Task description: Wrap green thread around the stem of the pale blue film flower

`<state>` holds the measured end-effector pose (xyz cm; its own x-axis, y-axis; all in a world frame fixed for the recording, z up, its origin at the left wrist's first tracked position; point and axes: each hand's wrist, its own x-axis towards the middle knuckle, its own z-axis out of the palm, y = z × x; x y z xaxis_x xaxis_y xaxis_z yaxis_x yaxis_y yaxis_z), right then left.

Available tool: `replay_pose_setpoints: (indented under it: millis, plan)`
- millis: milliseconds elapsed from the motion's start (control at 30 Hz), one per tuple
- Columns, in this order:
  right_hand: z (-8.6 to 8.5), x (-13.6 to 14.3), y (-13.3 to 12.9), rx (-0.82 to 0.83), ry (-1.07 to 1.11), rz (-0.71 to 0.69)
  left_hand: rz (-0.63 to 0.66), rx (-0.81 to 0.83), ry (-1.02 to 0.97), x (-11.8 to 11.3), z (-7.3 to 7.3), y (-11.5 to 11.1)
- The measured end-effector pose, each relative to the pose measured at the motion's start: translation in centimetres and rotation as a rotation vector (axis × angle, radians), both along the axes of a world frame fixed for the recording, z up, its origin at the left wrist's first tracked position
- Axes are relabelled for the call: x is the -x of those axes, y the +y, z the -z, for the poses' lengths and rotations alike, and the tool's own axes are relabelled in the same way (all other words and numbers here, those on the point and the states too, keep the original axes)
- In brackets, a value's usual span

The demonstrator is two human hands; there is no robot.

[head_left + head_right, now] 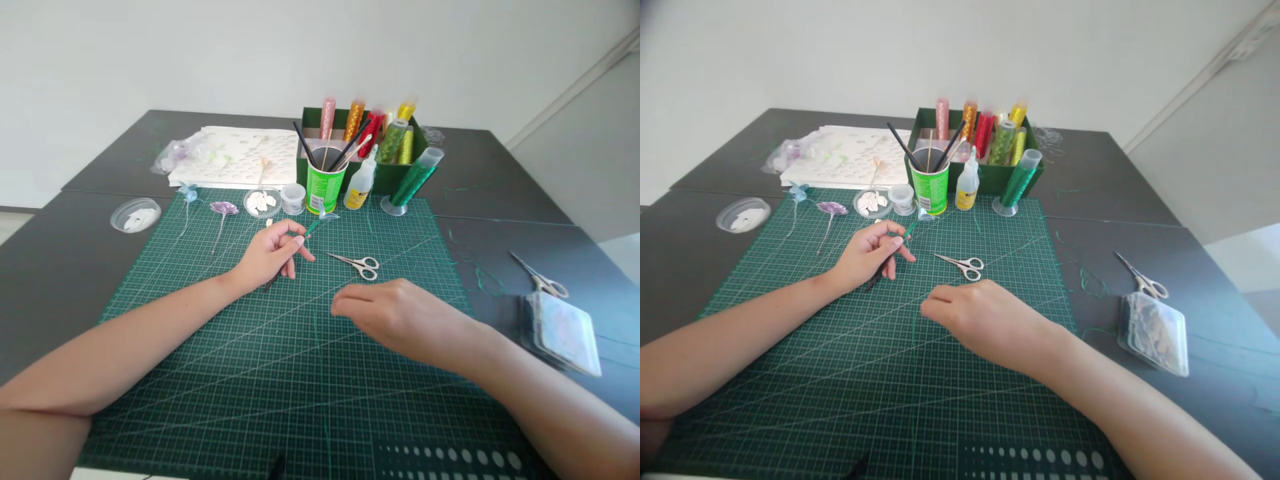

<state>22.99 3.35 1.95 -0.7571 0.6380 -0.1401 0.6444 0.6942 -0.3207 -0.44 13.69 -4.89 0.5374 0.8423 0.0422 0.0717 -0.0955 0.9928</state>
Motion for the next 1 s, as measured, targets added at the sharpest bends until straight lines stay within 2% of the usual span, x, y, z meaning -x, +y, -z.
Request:
replay_pose_setpoints:
  millis: [67, 133, 233, 333, 433, 533, 700, 833, 1000]
  plan:
    - [0.8, 0.5, -0.4, 0.088, 0.186, -0.111, -0.016, -0.001, -0.008, -0.1, 0.0, 0.0]
    - [2.0, 1.0, -0.5, 0.115, 0.243, -0.179, -0.032, 0.009, -0.018, -0.1, 0.0, 0.0]
    - [3.7, 1.5, -0.3, 0.152, 0.276, -0.183, -0.052, 0.015, -0.026, -0.2, -0.1, 0.0]
    - [4.3, 2.0, -0.5, 0.185, 0.266, -0.162, -0.077, 0.016, -0.031, -0.2, 0.0, 0.0]
    - [3.5, 2.2, -1.0, 0.216, 0.24, -0.141, -0.118, 0.018, -0.053, 0.0, 0.0, 0.0]
    - [1.4, 1.5, -1.0, 0.272, 0.343, -0.093, -0.156, 0.037, -0.087, 0.1, 0.0, 0.0]
    - [-1.7, -1.2, 0.0, 0.425, 0.511, 0.18, -0.193, 0.11, -0.144, 0.1, -0.3, -1.0]
    - [-2.1, -2.7, 0.7, 0.361, 0.547, 0.363, -0.179, 0.176, -0.188, -0.3, -0.4, -2.4]
    - [-2.0, -3.4, 1.4, 0.249, 0.412, 0.456, -0.13, 0.227, -0.224, -1.0, -0.4, -4.1]
